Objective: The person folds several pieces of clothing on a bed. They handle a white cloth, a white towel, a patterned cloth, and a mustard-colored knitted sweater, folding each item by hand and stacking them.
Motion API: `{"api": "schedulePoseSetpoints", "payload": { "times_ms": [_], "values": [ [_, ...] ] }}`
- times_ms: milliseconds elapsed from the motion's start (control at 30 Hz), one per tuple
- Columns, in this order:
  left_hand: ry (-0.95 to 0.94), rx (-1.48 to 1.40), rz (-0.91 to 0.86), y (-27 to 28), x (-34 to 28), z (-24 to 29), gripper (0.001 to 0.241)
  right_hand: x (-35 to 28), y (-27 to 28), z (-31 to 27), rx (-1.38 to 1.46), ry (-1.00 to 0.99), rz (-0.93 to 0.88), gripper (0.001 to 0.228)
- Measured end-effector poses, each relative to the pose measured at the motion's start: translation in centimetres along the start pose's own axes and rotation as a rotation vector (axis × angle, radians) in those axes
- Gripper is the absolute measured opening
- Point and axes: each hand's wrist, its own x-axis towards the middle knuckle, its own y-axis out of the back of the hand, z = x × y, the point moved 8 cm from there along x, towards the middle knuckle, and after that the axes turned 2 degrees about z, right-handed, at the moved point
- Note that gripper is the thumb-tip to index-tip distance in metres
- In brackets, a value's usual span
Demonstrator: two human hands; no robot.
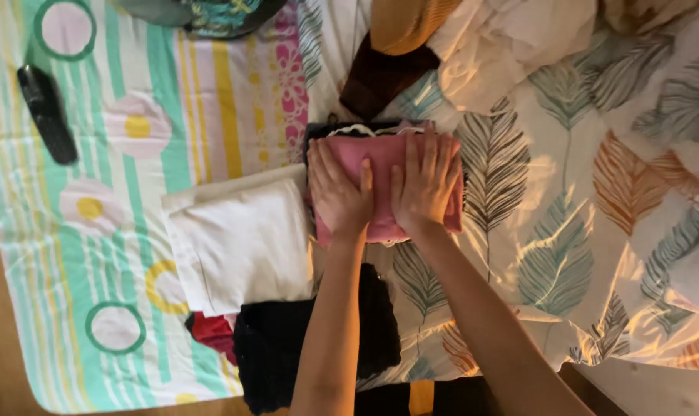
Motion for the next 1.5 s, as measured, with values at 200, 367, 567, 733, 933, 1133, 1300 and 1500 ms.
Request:
{"api": "schedulePoseSetpoints", "payload": {
  "times_ms": [200, 367, 567, 733, 933, 1133, 1300, 1500],
  "values": [
    [0.013, -0.005, -0.001, 0.4, -0.1, 0.0, 0.081, -0.1, 1.1, 0.7, 0.133, 0.007, 0.06, 0.053],
    [0.027, 0.03, -0.023, 0.5, 0.0, -0.7, 0.08, -0.7, 3.8, 1.6, 0.309, 0.05, 0.076, 0.052],
    [0.007, 0.18, -0.095, 1.7, -2.1, 3.2, 0.07, -1.5, 5.7, 3.3, 0.386, 0.145, 0.068, 0.055],
    [-0.093, 0.196, -0.175, -0.1, -5.6, 7.8, 0.063, -1.4, 6.7, 4.5, 0.498, 0.166, 0.036, 0.055],
    [-0.104, 0.203, -0.098, 0.7, -4.8, 9.0, 0.069, -0.3, 8.4, 7.2, 0.652, 0.162, 0.12, 0.032],
    [0.0, 0.078, -0.067, 1.4, -4.6, 13.1, 0.065, 2.6, 7.5, 13.8, 0.554, 0.123, 0.181, 0.029],
    [-0.107, -0.125, -0.161, -3.6, -5.8, 20.7, 0.051, 8.3, 3.0, 21.6, 0.382, 0.129, 0.067, 0.029],
    [-0.126, -0.444, -0.233, -6.5, -7.4, 27.3, 0.047, 14.8, 3.3, 23.5, 0.037, 0.36, 0.072, 0.045]
  ]
}}
